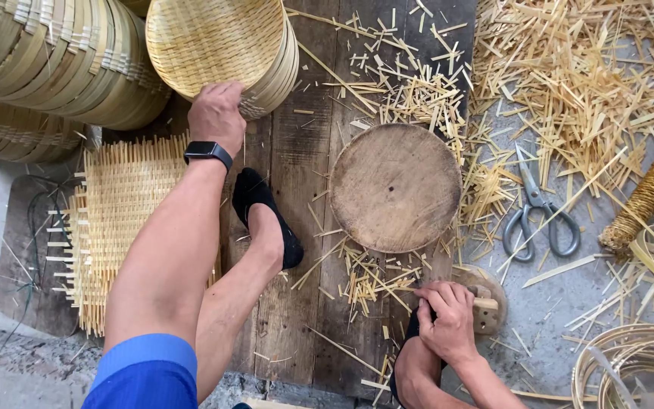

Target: The person repeatedly places a circular bamboo ring onto a woven bamboo mat, trims the excess mat material around the ring using shears, and then removes the ring to reveal a finished circular base. This process is repeated multiple times throughout the clip.

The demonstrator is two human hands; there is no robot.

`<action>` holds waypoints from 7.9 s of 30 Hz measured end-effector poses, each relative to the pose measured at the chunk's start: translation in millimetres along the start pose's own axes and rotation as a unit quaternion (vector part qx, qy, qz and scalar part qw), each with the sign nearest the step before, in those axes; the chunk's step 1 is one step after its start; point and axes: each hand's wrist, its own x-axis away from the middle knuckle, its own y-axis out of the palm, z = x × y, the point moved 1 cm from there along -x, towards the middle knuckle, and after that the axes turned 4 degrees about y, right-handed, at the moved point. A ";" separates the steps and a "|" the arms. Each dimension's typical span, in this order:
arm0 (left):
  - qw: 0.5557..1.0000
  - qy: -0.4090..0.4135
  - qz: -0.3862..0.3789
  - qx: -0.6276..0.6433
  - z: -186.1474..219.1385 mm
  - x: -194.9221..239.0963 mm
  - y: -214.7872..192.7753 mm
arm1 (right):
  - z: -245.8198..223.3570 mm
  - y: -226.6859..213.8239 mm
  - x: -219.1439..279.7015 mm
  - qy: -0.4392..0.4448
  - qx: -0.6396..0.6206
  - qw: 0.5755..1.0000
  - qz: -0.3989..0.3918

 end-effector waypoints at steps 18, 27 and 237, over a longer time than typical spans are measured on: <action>0.999 -0.032 -0.014 -0.025 -18.5 11.5 33.2 | -2.0 -1.0 -0.2 0.002 -0.007 1.000 0.009; 0.794 -0.490 -0.352 -0.075 -74.6 179.0 1.2 | 0.6 0.1 1.8 -0.001 -0.009 1.000 0.012; 0.791 -0.454 -0.126 0.390 160.7 143.8 45.5 | 70.2 -26.2 -135.5 0.282 -0.085 0.954 0.061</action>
